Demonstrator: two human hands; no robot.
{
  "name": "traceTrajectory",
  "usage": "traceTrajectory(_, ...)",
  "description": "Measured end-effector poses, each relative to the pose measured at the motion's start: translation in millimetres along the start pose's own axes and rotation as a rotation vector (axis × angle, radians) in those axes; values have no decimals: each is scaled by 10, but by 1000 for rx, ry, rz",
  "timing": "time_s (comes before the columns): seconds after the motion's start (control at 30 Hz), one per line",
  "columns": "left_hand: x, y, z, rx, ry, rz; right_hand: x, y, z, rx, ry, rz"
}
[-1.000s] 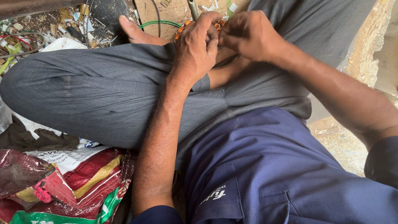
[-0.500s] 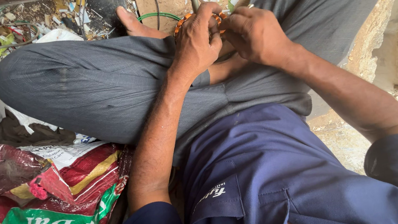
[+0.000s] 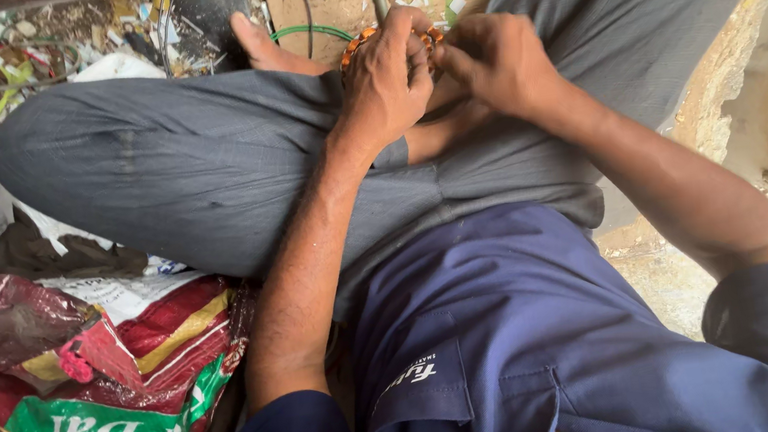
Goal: The person sits cross-legged on the floor and uses a match to heat a cylindrical copper-wound component, likely a motor stator. They repeatedly light matches and apply the flame to the component while handling it with both hands.
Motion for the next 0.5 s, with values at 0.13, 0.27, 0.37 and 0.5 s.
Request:
traceTrajectory(0.13,37,-10,-6,-1,18,18,285,-8,297,538,709,-182)
traceTrajectory(0.27,-30,33,-17,28,46,47,266,-56,315,723,788,-163)
traceTrajectory(0.37,7,12,-9,4,63,56,272,-52,266,680,756,-142)
traceTrajectory(0.5,-7,16,21,3,76,50,267,-37,258,609,752,-136)
Point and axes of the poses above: each hand's wrist, its own x-axis away from the middle knuckle, its own y-axis out of the back of the hand, z = x × y, the point moved 5 cm from there along -x, towards the middle knuckle, and after that the axes turned 1 degree about -z, right-handed, at the moved point
